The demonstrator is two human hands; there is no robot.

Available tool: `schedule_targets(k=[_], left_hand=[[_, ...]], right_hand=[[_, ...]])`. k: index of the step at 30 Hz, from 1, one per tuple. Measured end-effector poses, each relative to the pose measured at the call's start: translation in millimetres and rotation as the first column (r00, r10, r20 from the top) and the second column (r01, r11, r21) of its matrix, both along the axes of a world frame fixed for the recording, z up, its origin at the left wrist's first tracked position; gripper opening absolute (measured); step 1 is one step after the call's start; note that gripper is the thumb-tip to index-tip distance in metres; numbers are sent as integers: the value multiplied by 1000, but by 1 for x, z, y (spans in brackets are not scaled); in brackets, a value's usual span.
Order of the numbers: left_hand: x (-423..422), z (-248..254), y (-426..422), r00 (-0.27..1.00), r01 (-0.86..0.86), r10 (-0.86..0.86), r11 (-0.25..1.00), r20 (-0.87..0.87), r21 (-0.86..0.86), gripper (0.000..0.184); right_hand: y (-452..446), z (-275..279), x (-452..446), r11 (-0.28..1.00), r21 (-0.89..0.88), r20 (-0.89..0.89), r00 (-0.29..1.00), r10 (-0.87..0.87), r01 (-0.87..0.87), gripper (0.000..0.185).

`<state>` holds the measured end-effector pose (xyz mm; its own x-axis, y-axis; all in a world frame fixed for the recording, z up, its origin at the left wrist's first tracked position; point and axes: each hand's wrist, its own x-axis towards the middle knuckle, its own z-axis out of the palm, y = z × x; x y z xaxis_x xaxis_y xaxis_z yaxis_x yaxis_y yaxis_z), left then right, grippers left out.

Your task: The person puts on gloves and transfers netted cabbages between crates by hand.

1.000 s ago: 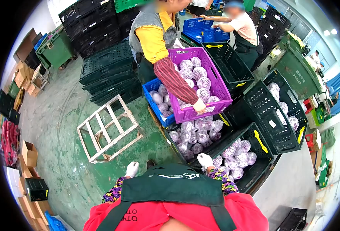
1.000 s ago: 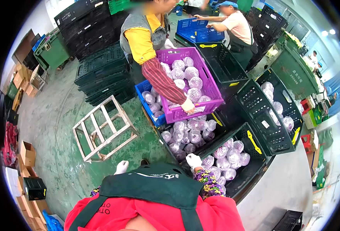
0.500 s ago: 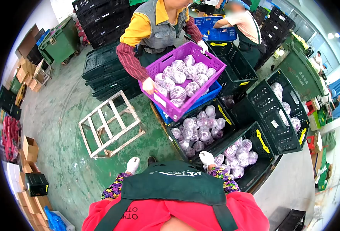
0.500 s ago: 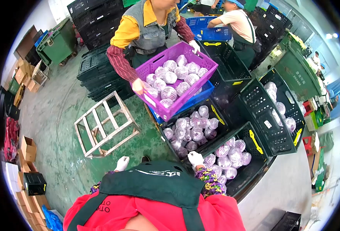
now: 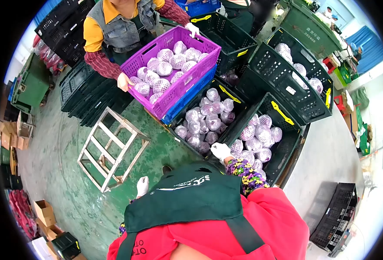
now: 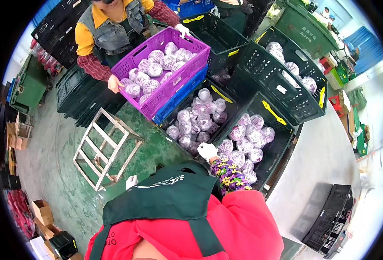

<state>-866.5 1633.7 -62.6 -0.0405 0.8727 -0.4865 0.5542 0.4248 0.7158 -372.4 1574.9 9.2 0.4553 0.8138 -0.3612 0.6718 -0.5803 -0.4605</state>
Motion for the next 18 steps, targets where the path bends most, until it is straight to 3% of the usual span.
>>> schedule_targets(k=[7,9,14,18], left_hand=[[2,-7,8,997,6,-7,1000,79,14,31],[6,0,8,998,60,-60,998,-10,26,31],[14,14,2,1000,5,-5,1000,-25,17,31],[31,51,-4,981,134,-115,984,-156,121,32]], right_hand=[[0,11,-1,999,27,-32,999,-18,19,31],[1,10,-1,999,31,-43,999,-8,9,32],[2,10,1,999,-49,-68,998,-2,-2,35],[0,-9,8,995,89,-81,995,60,-53,31]])
